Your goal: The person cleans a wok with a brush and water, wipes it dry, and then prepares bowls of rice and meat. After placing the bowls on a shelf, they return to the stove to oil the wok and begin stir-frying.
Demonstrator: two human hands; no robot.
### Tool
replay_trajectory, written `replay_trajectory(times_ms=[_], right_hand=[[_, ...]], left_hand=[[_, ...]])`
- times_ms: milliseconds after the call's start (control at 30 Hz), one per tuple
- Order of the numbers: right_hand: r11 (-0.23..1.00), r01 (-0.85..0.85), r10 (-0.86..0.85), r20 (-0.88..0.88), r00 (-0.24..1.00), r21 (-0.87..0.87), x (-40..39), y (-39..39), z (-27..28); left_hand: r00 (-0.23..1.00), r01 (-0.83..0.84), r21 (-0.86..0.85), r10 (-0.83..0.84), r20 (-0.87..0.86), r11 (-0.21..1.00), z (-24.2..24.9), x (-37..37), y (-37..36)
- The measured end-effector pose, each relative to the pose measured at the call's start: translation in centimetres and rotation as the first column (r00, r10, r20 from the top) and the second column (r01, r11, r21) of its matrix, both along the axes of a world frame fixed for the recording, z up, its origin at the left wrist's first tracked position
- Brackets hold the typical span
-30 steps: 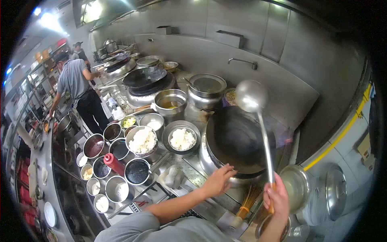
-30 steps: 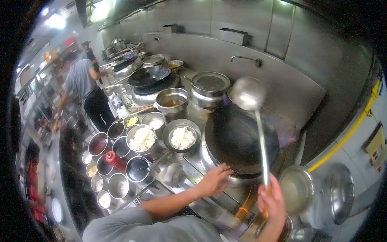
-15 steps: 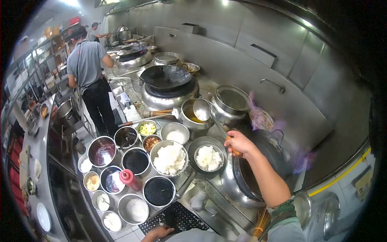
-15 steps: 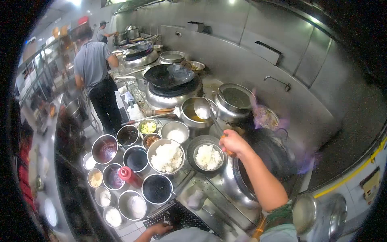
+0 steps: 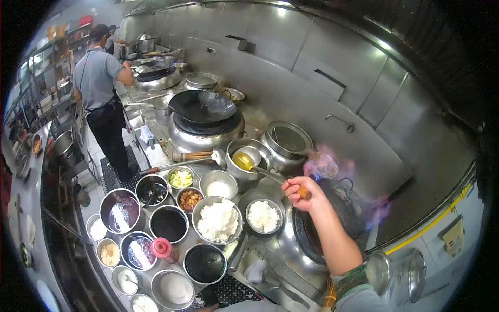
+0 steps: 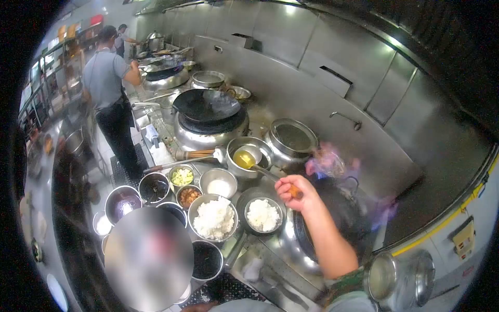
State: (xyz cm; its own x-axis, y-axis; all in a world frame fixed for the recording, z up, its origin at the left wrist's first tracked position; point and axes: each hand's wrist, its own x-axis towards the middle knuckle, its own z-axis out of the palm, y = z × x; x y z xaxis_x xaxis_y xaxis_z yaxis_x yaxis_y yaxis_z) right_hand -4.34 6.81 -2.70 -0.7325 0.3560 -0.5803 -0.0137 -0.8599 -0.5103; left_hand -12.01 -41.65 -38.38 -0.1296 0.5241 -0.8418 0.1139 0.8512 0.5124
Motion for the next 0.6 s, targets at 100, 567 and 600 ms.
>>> replay_trajectory(times_ms=[100,567,600], right_hand=[[0.986,0.065,-0.103,-0.263,0.959,-0.152,2.9,-1.9,-1.3],[0.949,0.283,-0.314,-0.527,0.790,-0.140,25.5,-12.5,0.9],[0.931,0.360,-0.343,-0.467,0.815,-0.057,27.3,-13.0,0.7]], left_hand=[[1.000,-0.006,0.037,0.007,-0.027,0.999,2.0,-0.2,1.0],[0.895,0.387,0.589,-0.443,-0.054,0.709,18.8,6.8,11.5],[0.913,0.361,0.588,-0.404,-0.063,0.724,20.8,8.0,13.0]])
